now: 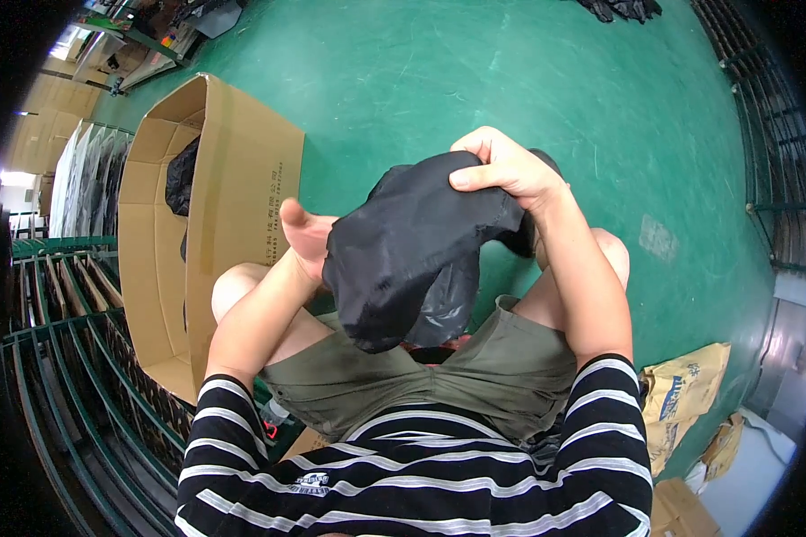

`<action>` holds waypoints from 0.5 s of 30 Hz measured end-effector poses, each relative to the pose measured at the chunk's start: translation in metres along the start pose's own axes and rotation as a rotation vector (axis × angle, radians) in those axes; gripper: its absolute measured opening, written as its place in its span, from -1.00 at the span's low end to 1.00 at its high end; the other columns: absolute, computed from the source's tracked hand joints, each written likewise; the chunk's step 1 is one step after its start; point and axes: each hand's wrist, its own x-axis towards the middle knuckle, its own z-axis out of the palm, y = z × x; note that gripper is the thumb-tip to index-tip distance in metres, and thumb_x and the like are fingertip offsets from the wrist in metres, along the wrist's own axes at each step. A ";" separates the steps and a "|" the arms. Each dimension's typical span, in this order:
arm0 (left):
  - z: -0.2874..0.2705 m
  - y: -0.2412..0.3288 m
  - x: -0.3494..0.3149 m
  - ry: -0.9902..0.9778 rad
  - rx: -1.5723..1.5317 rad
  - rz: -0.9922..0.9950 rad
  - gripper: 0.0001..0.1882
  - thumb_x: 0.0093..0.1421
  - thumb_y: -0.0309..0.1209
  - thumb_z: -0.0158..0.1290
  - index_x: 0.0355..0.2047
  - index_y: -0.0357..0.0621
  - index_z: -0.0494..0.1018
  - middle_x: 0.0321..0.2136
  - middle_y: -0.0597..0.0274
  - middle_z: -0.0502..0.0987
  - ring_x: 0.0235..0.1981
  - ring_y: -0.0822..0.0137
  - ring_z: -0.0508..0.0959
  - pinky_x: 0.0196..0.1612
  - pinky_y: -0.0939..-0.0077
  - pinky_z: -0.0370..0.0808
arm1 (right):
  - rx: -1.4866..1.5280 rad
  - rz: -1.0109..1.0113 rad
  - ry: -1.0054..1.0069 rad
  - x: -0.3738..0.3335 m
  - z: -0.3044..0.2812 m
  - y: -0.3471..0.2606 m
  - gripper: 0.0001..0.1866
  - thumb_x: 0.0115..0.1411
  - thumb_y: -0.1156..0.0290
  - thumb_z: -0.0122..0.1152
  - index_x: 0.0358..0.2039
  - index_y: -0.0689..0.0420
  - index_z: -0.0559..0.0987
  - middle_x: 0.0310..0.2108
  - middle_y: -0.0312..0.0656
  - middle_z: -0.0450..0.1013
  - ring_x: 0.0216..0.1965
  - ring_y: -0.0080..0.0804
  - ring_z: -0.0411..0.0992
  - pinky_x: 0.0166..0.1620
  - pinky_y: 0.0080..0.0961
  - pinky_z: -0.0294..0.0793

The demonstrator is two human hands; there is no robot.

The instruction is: Packing black fabric items into a larger black storage bag while sitting on a warehouse floor.

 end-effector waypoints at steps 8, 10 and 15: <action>-0.002 0.023 -0.005 -0.103 0.117 0.096 0.00 0.09 0.17 -0.02 0.27 -0.42 0.00 0.27 -0.18 0.09 0.27 -0.06 0.18 0.29 -0.01 0.05 | 0.108 -0.063 -0.009 -0.006 -0.018 -0.006 -0.73 0.00 0.39 0.37 -0.34 0.30 0.57 -0.42 -0.21 0.56 -0.44 -0.57 0.50 -0.28 -0.63 0.51; 0.000 0.023 -0.010 -0.032 0.115 0.200 0.11 0.00 0.32 0.00 0.29 -0.33 -0.01 0.28 -0.21 0.05 0.28 -0.09 0.13 0.31 -0.03 0.00 | 0.133 -0.063 -0.014 -0.004 -0.009 -0.007 -0.72 0.00 0.39 0.37 -0.32 0.30 0.57 -0.42 -0.20 0.56 -0.44 -0.56 0.50 -0.27 -0.63 0.51; 0.026 0.028 0.000 -0.232 0.185 0.359 -0.05 0.15 0.15 -0.07 0.26 -0.44 0.00 0.26 -0.25 0.06 0.26 -0.10 0.15 0.30 -0.01 0.03 | 0.018 -0.010 -0.151 -0.015 -0.015 -0.012 -0.61 -0.21 0.27 0.57 -0.62 0.30 0.55 -0.63 -0.29 0.49 -0.61 -0.64 0.37 -0.50 -0.65 0.36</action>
